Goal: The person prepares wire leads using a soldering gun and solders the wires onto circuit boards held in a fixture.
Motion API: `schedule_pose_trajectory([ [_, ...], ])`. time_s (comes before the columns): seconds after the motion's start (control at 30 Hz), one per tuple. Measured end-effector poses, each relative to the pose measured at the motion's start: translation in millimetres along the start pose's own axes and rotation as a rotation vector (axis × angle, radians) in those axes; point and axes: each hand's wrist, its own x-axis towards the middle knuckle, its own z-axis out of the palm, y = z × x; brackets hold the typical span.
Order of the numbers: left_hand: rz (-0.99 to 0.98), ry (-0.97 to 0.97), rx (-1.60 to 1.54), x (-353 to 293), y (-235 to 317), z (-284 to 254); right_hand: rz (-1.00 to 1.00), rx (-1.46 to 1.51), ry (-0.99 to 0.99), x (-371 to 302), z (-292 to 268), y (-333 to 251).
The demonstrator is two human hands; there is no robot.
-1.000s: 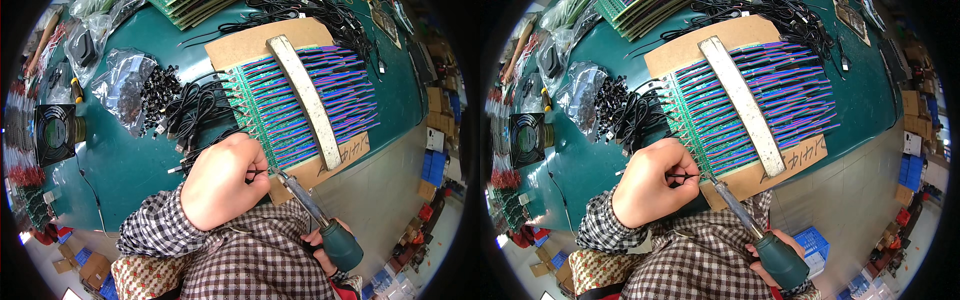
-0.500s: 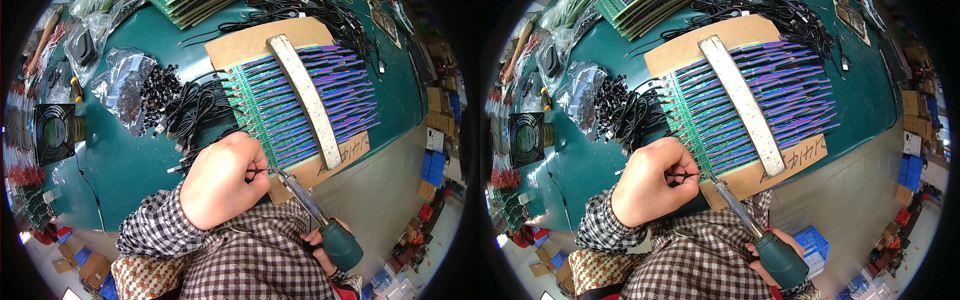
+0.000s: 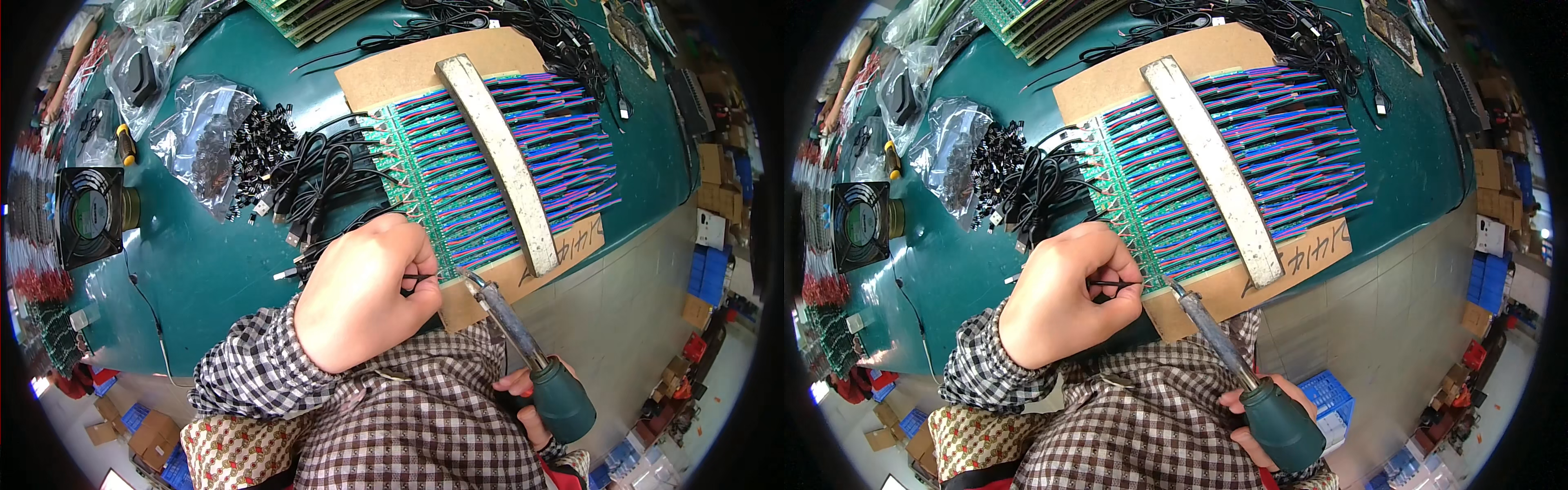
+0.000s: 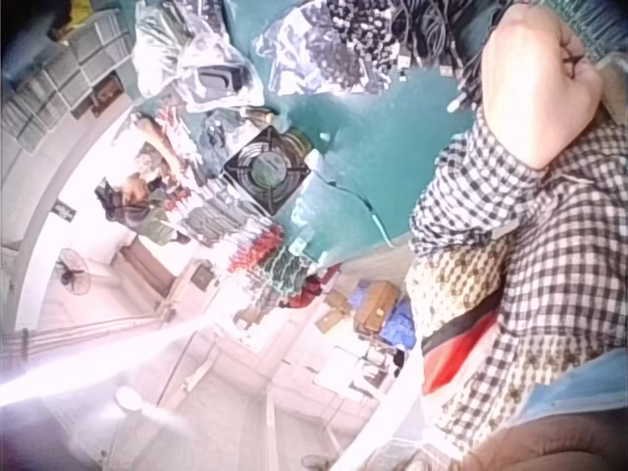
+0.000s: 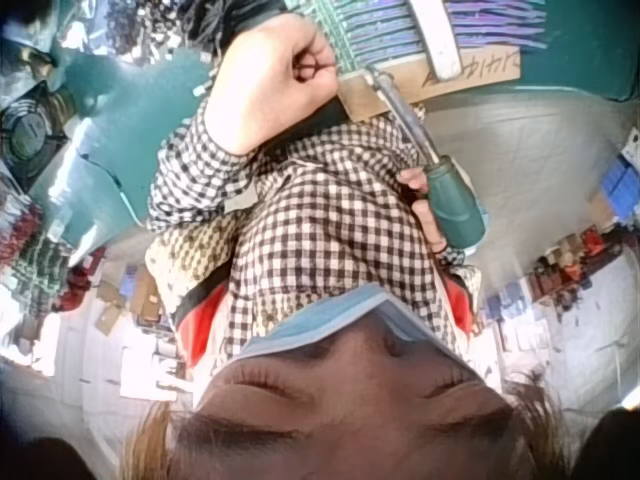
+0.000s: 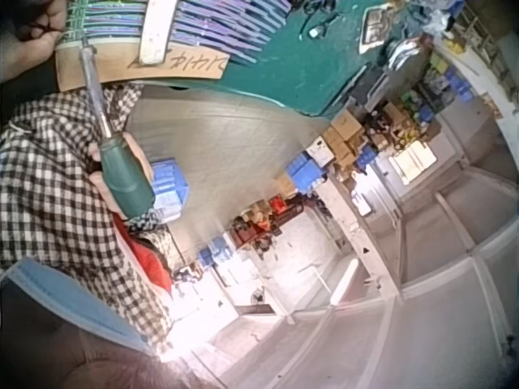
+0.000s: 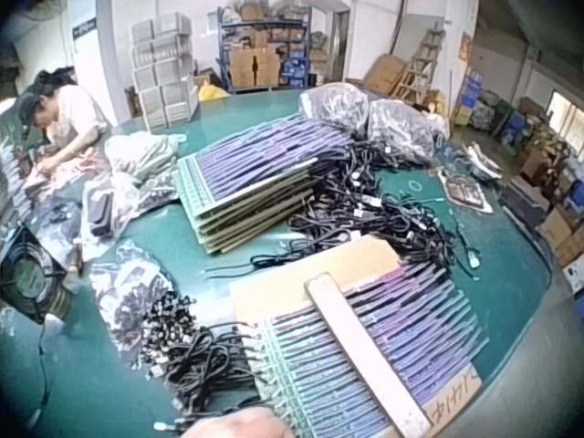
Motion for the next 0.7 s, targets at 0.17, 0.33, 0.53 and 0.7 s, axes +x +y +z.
schedule_pose_trajectory([
  [0.17,0.010,0.000,-0.030,-2.9,-1.4,0.9,-0.001,0.121,0.057,2.8,7.9,-4.6],
  [0.33,-0.027,0.106,-0.029,-13.7,0.7,8.8,0.032,0.146,0.044,-0.4,2.5,-1.7],
  [0.53,-0.042,0.064,0.029,-9.8,3.1,6.0,0.002,0.146,0.040,-0.2,3.2,0.5],
  [0.7,-0.025,0.034,0.092,-3.9,6.0,3.0,-0.028,0.158,0.078,-1.3,6.4,3.3],
])
